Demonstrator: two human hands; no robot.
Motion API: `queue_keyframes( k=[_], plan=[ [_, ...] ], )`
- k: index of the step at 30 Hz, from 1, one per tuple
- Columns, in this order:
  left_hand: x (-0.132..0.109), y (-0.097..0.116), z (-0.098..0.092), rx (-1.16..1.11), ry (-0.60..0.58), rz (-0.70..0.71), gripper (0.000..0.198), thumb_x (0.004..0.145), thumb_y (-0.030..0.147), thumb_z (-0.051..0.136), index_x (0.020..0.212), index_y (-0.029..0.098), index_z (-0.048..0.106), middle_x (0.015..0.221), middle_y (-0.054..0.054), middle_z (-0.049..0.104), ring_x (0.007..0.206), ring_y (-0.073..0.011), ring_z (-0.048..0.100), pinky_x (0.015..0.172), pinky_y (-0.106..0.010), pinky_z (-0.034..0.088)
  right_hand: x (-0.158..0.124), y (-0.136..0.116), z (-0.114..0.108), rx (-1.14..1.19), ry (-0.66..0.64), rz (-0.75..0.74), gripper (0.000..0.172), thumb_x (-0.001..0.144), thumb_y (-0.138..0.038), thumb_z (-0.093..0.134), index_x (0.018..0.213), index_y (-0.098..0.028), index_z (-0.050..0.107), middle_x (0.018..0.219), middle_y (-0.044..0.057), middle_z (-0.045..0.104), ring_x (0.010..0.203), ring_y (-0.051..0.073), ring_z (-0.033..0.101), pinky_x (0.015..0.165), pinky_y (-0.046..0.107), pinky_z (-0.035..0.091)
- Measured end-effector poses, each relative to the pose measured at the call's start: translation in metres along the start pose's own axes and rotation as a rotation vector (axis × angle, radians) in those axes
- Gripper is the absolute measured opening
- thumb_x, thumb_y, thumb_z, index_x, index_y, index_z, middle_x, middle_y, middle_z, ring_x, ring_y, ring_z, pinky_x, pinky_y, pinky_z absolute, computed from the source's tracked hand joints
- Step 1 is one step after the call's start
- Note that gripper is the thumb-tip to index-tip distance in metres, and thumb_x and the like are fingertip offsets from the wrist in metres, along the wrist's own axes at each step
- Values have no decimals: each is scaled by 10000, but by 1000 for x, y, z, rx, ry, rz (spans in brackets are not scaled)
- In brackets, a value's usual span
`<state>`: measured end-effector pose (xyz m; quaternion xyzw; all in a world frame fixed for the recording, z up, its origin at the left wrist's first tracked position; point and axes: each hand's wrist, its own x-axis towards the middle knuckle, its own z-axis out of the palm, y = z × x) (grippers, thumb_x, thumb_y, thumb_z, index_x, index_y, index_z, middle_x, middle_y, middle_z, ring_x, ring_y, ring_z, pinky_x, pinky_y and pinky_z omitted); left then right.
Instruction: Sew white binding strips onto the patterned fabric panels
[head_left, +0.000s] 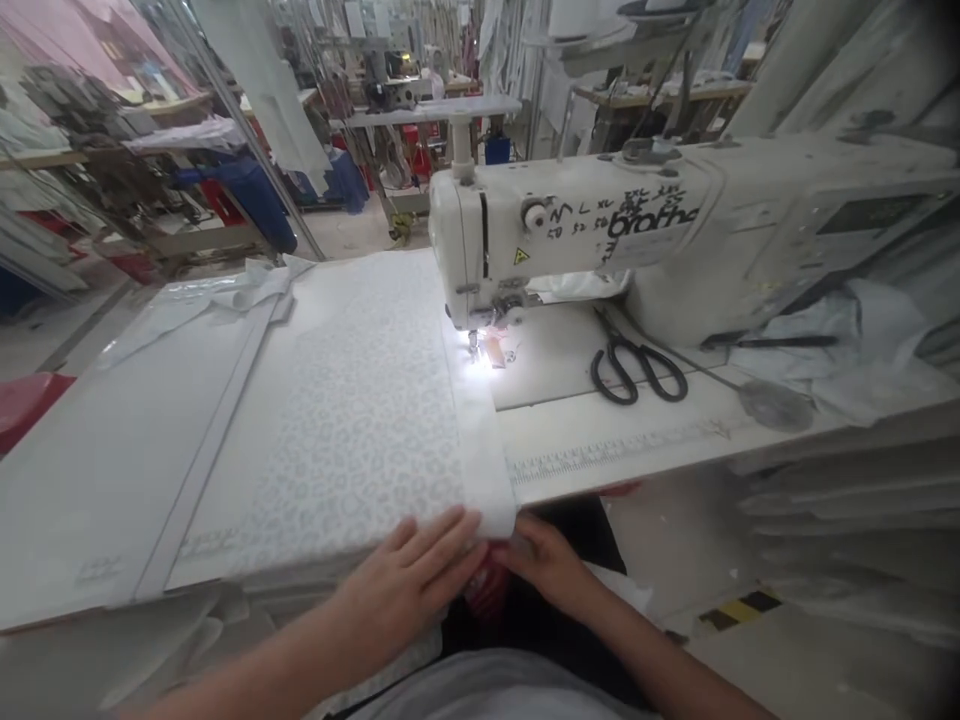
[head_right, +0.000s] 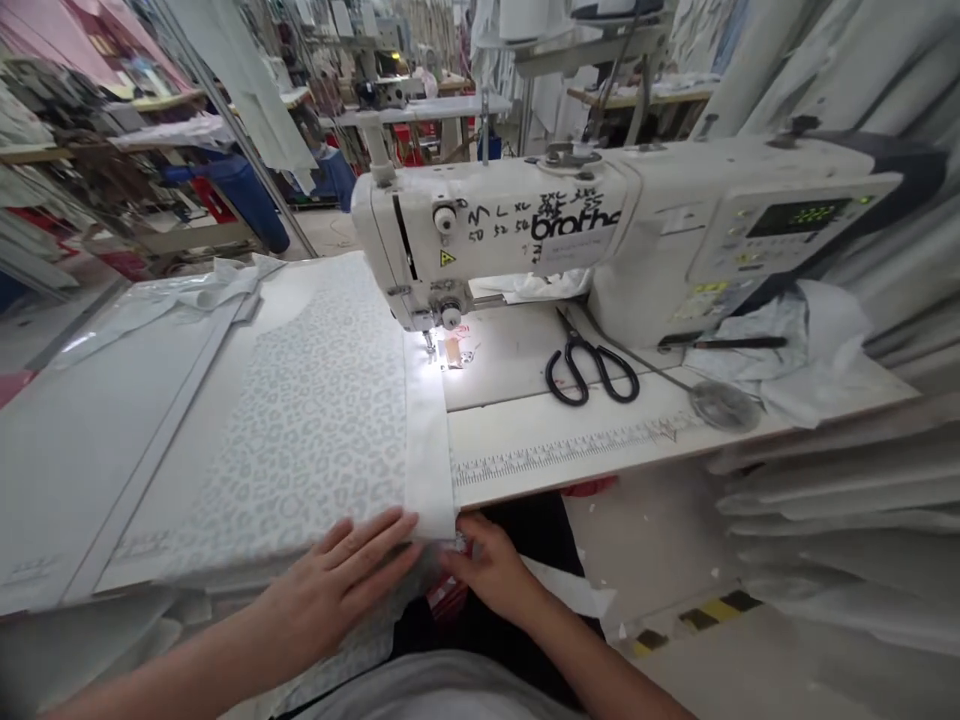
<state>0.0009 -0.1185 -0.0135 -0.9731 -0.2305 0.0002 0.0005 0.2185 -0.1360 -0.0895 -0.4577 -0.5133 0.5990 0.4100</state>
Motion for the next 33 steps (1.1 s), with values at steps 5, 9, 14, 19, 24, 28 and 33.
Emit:
queue_keyframes(
  k=[5,9,14,19,24,28,33],
  plan=[
    [8,23,16,-9,133,4,517,819,45,365,1316,175,420,1269,-91,513,1134,-263,443,977,-434,306,-25,-11,10,283,-55,137,302,689,-421,717,847,-169,669,779,2,655,733,169,590,755,337,479],
    [19,33,16,-109,196,29,334,857,75,352,1118,134,552,939,-90,606,863,-214,515,835,-394,398,-50,-11,7,372,20,183,285,670,-401,736,820,-171,662,708,-20,615,631,123,544,614,258,465],
    [26,39,10,-228,252,45,239,867,80,386,1042,107,547,825,-82,583,751,-184,501,666,-317,446,-64,-14,4,329,35,152,261,718,-418,686,715,-163,632,648,-29,557,594,105,514,599,242,451],
    [31,46,6,-280,335,92,191,889,93,394,980,111,561,737,-48,571,677,-150,502,618,-285,445,-72,-22,6,290,-5,186,295,742,-443,649,687,-158,595,613,-18,567,574,114,527,590,252,440],
    [34,48,4,-314,376,107,163,891,91,417,944,117,569,749,-40,575,685,-138,519,614,-271,439,-73,-27,5,260,-14,195,327,754,-454,624,626,-159,568,565,-14,552,541,113,499,569,253,426],
    [33,47,7,-313,383,135,168,878,86,435,980,110,566,776,-44,601,713,-144,529,664,-288,450,-73,-25,4,259,-27,203,328,773,-439,606,605,-161,561,557,-12,552,535,111,490,568,249,411],
    [30,49,14,-334,367,111,228,829,121,495,1049,104,554,882,-72,624,801,-183,548,752,-351,440,-73,-14,5,386,-61,237,268,791,-379,589,652,-151,562,544,-24,522,496,98,469,538,238,393]
  ],
)
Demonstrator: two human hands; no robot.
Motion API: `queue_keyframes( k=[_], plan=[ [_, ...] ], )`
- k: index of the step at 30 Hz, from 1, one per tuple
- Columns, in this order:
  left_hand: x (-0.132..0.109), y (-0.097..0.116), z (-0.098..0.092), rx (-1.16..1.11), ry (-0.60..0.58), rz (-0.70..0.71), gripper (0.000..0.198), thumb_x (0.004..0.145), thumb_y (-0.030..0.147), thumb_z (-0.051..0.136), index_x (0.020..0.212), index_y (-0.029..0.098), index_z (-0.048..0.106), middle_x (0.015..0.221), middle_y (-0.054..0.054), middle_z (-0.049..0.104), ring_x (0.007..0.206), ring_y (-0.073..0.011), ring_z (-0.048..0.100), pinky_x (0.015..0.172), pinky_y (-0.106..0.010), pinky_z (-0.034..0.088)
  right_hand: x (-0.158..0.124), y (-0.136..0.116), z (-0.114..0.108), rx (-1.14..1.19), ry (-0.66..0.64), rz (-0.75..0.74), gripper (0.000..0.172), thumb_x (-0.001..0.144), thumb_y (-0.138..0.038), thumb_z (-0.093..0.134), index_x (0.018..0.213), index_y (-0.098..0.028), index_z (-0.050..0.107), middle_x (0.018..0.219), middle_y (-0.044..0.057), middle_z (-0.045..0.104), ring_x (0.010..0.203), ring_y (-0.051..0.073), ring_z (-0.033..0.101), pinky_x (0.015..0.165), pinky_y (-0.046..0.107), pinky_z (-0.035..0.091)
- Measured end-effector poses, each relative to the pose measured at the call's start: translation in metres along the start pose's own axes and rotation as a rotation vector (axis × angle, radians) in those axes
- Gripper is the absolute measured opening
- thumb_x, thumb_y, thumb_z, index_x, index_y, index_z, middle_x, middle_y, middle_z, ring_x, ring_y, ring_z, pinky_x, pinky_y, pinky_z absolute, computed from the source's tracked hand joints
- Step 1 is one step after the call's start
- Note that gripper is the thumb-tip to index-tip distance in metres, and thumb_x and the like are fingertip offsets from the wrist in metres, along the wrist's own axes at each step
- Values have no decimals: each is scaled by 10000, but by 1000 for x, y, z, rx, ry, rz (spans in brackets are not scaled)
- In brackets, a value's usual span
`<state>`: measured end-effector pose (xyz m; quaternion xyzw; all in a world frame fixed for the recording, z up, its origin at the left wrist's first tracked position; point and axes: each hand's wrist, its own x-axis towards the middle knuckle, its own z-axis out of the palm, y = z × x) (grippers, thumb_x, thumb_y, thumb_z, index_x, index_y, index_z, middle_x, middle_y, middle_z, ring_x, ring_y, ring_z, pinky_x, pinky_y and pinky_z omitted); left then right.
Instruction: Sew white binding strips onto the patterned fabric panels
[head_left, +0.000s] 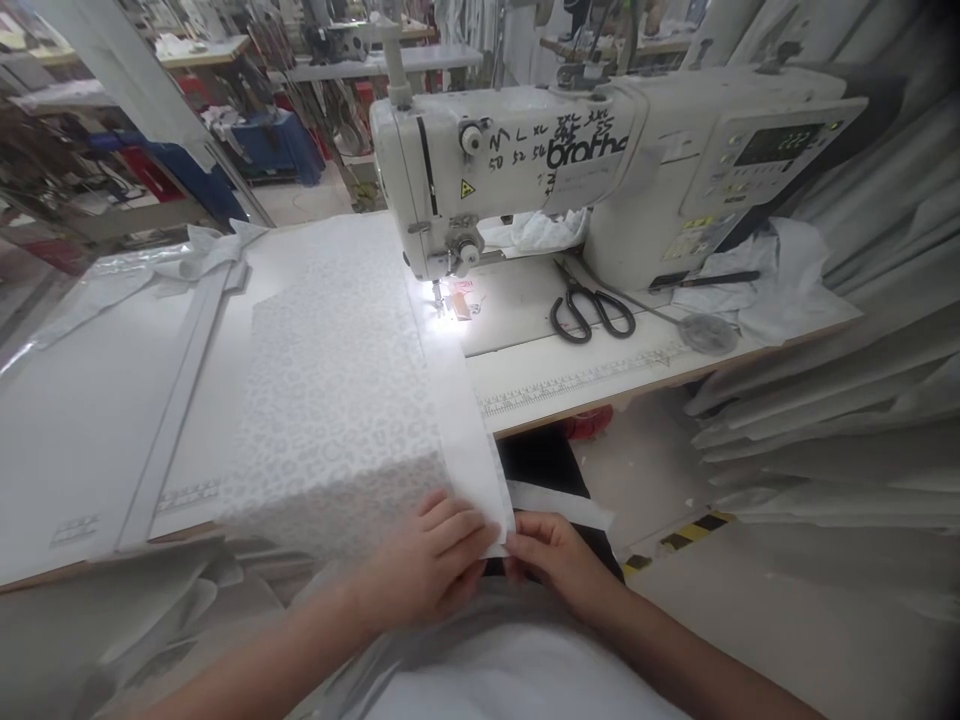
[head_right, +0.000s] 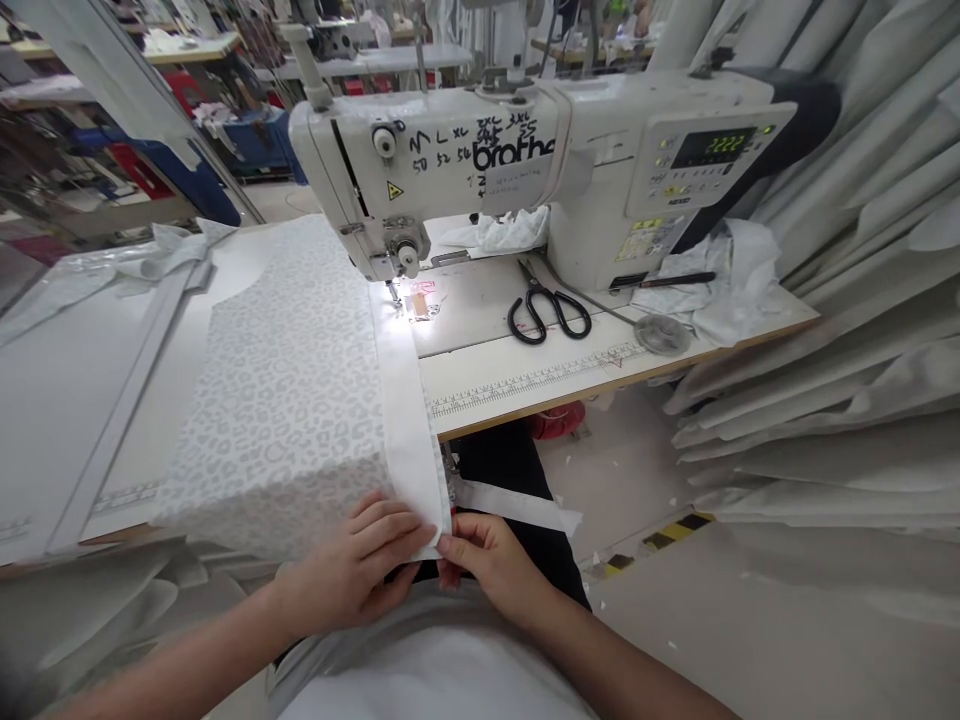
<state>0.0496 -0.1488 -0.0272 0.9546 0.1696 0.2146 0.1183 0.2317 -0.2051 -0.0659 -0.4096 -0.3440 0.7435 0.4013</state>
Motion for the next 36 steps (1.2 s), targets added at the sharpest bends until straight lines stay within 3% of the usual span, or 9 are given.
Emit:
queue_keyframes(
  k=[3,7,11,15,19,24,30,33,36],
  plan=[
    [1,1,2,1,52,-16,202,842,86,465,1018,116,559,810,-53,624,741,-162,547,678,-317,438,-4,-7,-3,-127,-15,-66,224,845,-299,492,684,-155,550,575,-17,497,515,108,469,528,243,399],
    [4,7,-2,-115,80,-81,213,854,67,444,1020,140,554,791,-43,610,713,-136,539,679,-289,452,-9,-31,-7,-821,101,-650,142,788,-134,485,907,-157,558,873,70,551,811,187,526,708,326,457],
    [6,10,-11,-247,46,-130,199,843,68,478,998,161,562,831,-47,621,770,-139,555,747,-294,470,0,-49,-6,-1291,-59,-1012,197,821,-45,446,957,-127,564,944,99,600,948,209,510,850,360,435],
    [17,-13,-28,-411,127,-356,115,863,145,480,938,182,558,880,-48,614,833,-142,585,739,-271,501,6,-62,-1,-1378,-130,-1007,205,855,-35,389,810,-118,571,800,80,601,792,177,525,717,315,466],
    [29,-57,-45,-238,110,-596,246,901,254,423,1126,213,512,1218,-87,532,1111,-215,521,909,-399,478,9,-65,3,-1403,-146,-1043,254,820,-5,363,710,-132,553,710,66,585,689,161,515,623,294,461],
    [28,-97,-52,-50,-40,-548,441,875,334,474,1296,219,409,1352,-85,448,1285,-255,355,1055,-490,340,33,-64,1,-1398,-73,-1170,241,824,-14,385,705,-135,556,688,59,597,682,157,530,590,269,450],
    [36,-134,-60,73,-141,-531,514,869,405,475,1330,207,365,1396,-87,399,1319,-273,293,1064,-524,302,64,-85,-1,-1383,-99,-1037,237,838,-34,384,726,-143,563,708,57,595,696,157,527,625,279,439],
    [45,-156,-65,113,-128,-479,535,853,394,509,1317,166,370,1387,-124,401,1312,-284,301,1053,-522,318,79,-96,-3,-1353,-95,-993,228,829,-29,393,742,-142,570,718,56,594,698,161,524,634,287,432],
    [52,-154,-65,127,-63,-412,420,876,288,490,1270,162,419,1355,-134,436,1308,-295,309,1028,-550,337,94,-105,-5,-1363,-113,-992,250,809,1,377,753,-140,575,726,61,592,710,172,522,637,296,428]
  ],
)
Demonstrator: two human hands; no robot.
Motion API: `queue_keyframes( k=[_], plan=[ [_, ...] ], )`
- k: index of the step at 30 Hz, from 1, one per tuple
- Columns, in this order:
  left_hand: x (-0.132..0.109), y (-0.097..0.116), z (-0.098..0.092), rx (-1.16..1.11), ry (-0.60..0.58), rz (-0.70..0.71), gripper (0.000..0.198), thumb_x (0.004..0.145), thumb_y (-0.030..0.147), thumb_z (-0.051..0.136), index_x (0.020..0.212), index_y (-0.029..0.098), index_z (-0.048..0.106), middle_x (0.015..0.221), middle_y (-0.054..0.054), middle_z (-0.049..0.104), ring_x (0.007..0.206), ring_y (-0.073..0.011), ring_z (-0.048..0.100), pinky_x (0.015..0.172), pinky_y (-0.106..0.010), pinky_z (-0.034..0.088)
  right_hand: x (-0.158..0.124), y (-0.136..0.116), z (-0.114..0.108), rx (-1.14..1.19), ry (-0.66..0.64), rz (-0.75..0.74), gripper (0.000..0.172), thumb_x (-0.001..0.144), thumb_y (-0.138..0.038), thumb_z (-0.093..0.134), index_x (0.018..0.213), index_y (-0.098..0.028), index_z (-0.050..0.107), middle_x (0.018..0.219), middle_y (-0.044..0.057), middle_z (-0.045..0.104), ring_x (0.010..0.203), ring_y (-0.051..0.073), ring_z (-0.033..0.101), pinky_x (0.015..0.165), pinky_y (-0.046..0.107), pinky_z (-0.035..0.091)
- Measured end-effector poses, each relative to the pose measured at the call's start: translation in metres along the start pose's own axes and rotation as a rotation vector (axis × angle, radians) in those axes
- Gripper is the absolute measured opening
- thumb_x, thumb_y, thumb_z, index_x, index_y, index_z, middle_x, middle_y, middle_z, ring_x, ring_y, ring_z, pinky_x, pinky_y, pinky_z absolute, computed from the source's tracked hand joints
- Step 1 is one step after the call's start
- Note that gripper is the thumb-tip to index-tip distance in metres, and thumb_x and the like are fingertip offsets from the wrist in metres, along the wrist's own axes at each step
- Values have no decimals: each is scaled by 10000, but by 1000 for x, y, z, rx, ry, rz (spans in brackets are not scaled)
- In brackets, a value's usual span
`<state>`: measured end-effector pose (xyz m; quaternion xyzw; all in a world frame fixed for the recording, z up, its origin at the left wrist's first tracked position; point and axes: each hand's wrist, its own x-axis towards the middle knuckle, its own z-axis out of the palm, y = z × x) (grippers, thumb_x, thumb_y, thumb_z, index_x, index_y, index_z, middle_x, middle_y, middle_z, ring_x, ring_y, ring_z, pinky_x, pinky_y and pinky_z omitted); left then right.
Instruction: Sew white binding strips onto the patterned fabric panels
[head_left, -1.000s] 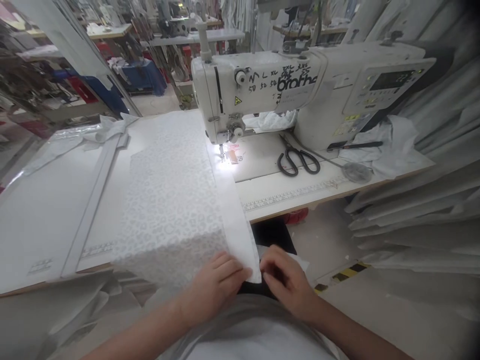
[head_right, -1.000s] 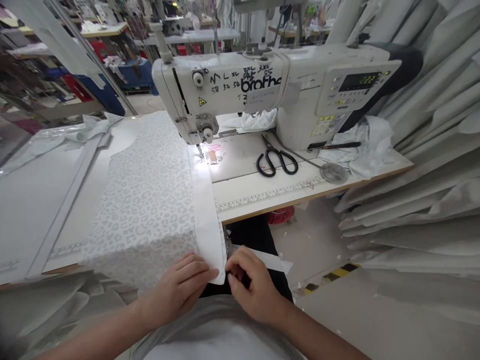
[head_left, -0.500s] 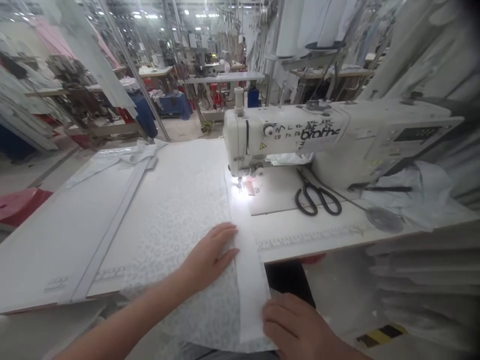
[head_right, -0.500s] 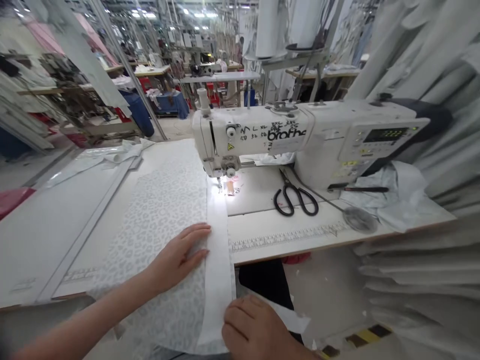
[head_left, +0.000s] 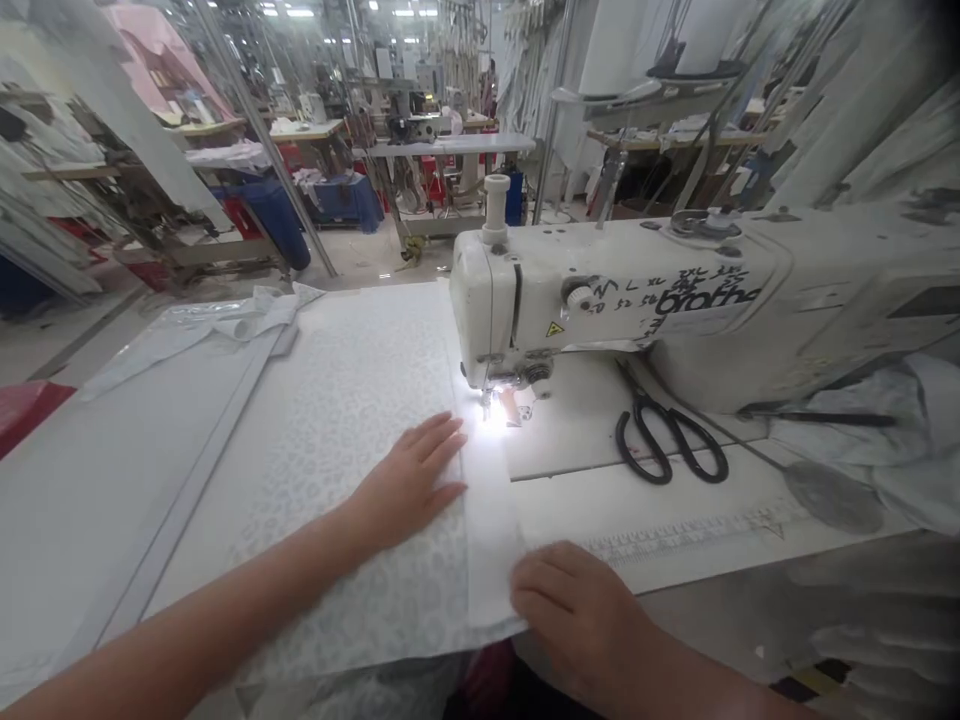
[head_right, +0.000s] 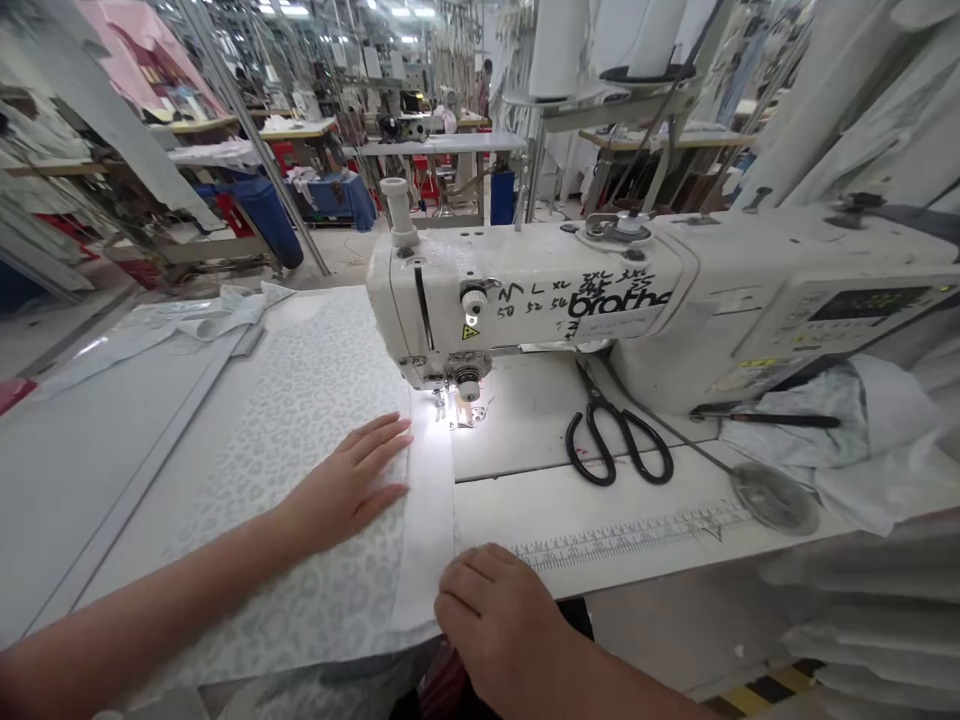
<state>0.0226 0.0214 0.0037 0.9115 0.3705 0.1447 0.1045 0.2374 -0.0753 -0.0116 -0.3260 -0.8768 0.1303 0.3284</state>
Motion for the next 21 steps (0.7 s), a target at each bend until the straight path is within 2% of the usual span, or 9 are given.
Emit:
queue_keyframes(
  k=[2,5,7,10,16,21],
  plan=[
    [-6,18,0,-100,17,39,358,889,192,440,1246,172,430,1340,-120,451,1308,-269,316,1030,-526,358,8,9,0,-3,-13,-9,247,820,-9,380,768,-140,583,726,65,590,720,178,523,642,298,430],
    [-20,46,3,-360,29,33,367,876,113,407,1238,181,400,1325,-108,454,1296,-205,341,1045,-428,394,21,22,1,-32,-22,-16,222,860,-52,396,798,-133,593,743,70,593,738,181,525,662,303,436],
    [-25,52,6,-442,59,-18,352,875,102,402,1217,186,397,1299,-103,470,1284,-185,357,1049,-404,397,30,30,1,-52,-10,-32,240,872,-59,381,789,-126,596,739,72,594,737,183,521,667,305,437],
    [-22,35,10,-404,53,-55,316,892,129,398,1203,183,412,1287,-102,478,1287,-189,350,1054,-428,379,41,42,0,-84,15,-50,262,863,-43,376,751,-122,599,717,73,600,708,179,516,641,298,433],
    [3,-6,3,-226,-142,34,327,912,260,421,1234,218,459,1312,-61,493,1292,-224,346,1044,-486,338,57,68,2,-125,42,-50,231,857,-44,413,771,-124,612,750,60,628,709,171,523,639,292,436],
    [21,-23,-3,-139,-160,87,325,911,303,418,1216,222,496,1347,-62,464,1303,-256,326,1019,-499,331,69,87,2,-160,28,-46,231,873,-55,421,806,-134,626,805,57,636,788,178,536,711,312,450]
  ],
)
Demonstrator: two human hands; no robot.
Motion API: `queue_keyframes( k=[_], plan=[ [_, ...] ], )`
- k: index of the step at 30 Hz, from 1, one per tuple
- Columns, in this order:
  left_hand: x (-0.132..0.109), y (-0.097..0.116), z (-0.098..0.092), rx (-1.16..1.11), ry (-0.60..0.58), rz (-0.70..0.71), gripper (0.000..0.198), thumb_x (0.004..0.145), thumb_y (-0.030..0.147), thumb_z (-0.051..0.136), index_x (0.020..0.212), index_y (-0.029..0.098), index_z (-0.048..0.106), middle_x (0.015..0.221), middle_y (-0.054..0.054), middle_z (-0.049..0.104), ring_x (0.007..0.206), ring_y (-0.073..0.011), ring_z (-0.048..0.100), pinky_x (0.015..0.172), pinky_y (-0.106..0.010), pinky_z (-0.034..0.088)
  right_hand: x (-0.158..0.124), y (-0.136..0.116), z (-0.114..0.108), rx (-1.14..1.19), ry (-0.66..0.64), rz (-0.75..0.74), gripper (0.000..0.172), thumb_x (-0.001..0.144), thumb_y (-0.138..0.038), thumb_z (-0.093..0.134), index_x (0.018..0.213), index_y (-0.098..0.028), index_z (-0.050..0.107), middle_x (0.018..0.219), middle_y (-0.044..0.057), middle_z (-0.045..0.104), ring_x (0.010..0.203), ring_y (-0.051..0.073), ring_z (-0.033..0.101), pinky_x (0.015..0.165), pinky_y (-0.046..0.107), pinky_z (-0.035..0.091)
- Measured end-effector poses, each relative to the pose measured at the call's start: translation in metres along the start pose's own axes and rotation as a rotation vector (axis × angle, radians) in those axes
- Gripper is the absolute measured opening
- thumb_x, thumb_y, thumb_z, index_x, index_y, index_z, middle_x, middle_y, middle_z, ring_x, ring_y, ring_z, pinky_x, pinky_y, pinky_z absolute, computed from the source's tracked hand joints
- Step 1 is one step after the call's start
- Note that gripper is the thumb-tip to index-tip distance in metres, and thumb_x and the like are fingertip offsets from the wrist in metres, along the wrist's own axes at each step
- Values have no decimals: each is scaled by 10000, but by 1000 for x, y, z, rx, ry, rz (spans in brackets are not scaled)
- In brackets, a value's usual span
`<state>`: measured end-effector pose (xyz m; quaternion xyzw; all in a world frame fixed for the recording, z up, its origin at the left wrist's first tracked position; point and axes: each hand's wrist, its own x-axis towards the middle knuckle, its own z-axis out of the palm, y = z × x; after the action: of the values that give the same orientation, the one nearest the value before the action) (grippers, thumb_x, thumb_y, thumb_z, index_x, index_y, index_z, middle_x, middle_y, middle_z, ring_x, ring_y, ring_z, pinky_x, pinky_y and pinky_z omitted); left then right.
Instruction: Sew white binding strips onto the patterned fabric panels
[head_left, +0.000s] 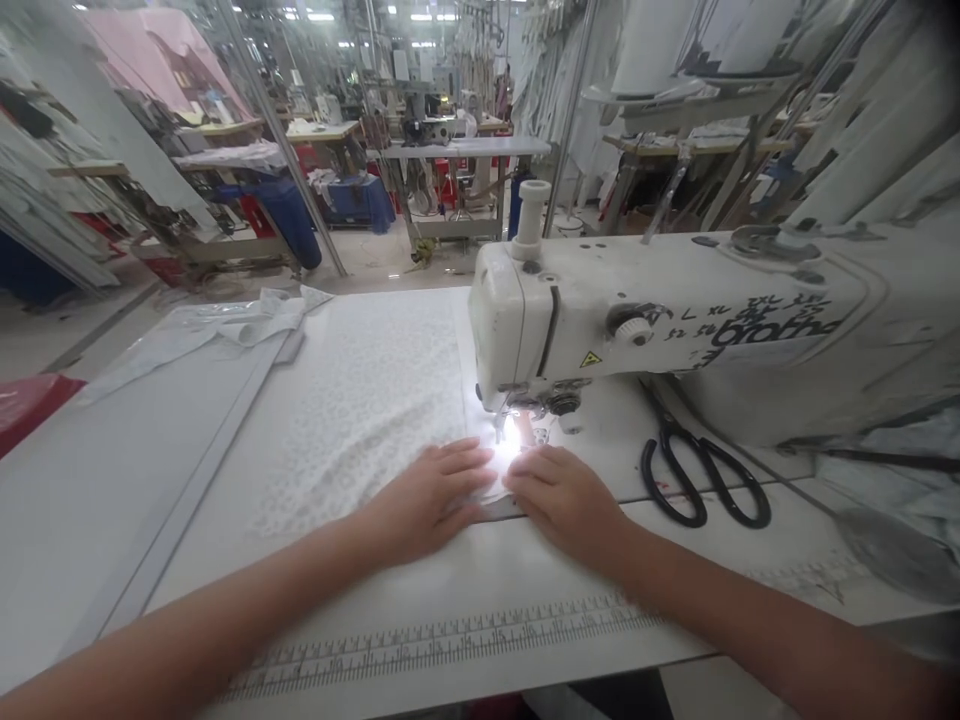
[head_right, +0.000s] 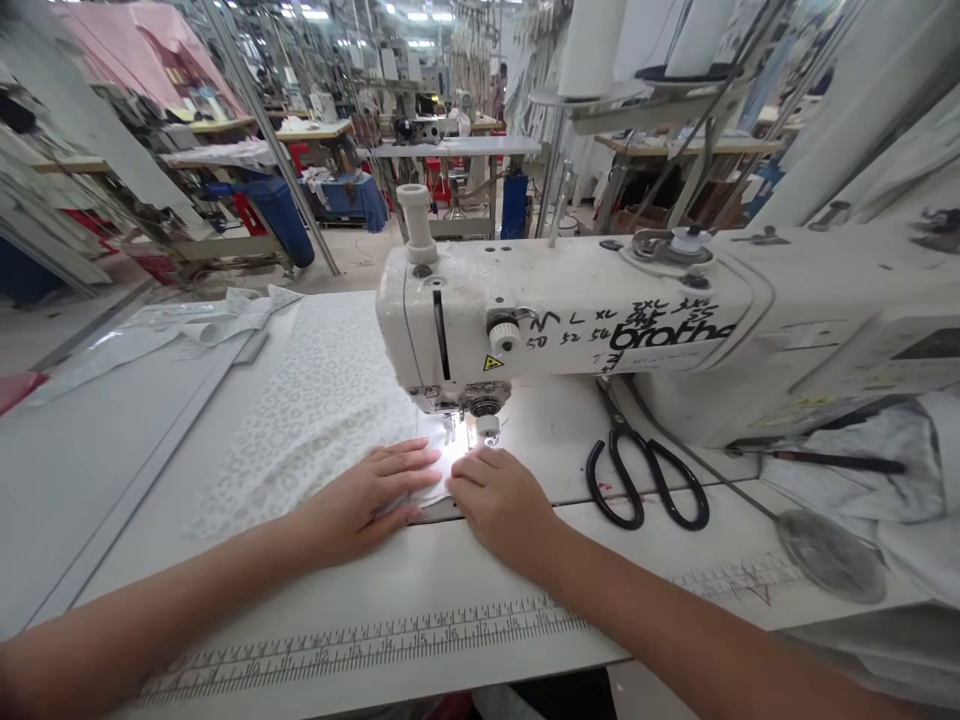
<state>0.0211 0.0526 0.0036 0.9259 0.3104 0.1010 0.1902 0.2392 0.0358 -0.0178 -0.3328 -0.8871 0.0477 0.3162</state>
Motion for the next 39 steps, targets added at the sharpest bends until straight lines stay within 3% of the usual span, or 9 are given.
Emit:
queue_keyframes(
  k=[5,10,22,30,34,36,39],
  plan=[
    [16,-19,-7,31,52,26,315,899,301,440,1199,223,494,1330,-63,475,1282,-241,352,1008,-447,337,6,13,0,-78,-58,21,208,900,-140,431,968,-129,628,909,88,639,848,204,548,766,369,457],
    [26,-31,-12,33,96,24,324,873,309,485,1187,231,505,1216,-73,543,1198,-242,428,964,-412,361,6,15,2,-90,-32,62,241,885,-139,443,1079,-128,587,1023,103,645,934,229,558,789,392,467],
    [25,-29,-17,50,52,43,336,880,323,465,1209,278,514,1239,-64,516,1219,-251,384,968,-418,322,6,11,0,-97,-6,72,260,886,-139,419,1076,-143,596,1060,94,659,951,231,563,765,400,474],
    [30,-30,-18,48,55,54,332,873,325,485,1197,268,525,1246,-62,517,1199,-250,415,956,-414,359,4,11,-1,-111,-29,85,267,878,-147,425,1094,-131,580,1102,100,639,966,242,538,790,408,462],
    [22,-29,-38,57,286,-87,278,872,334,505,1115,218,574,1159,-53,564,1053,-208,529,894,-369,436,1,12,-5,-97,15,105,257,873,-118,399,1059,-124,576,1050,102,640,854,226,530,767,399,460],
    [4,-25,-53,81,423,-186,318,874,342,510,1142,174,543,1167,-74,548,1028,-213,542,873,-400,453,1,12,-8,-99,32,135,243,868,-108,394,1029,-131,575,966,96,648,804,220,518,741,389,463],
    [-33,-16,-69,97,508,-258,344,876,329,516,1163,140,508,1163,-93,535,1003,-212,554,843,-422,472,-2,12,-14,-104,14,179,235,864,-104,405,1031,-154,562,922,85,632,825,224,515,740,383,467]
  ],
)
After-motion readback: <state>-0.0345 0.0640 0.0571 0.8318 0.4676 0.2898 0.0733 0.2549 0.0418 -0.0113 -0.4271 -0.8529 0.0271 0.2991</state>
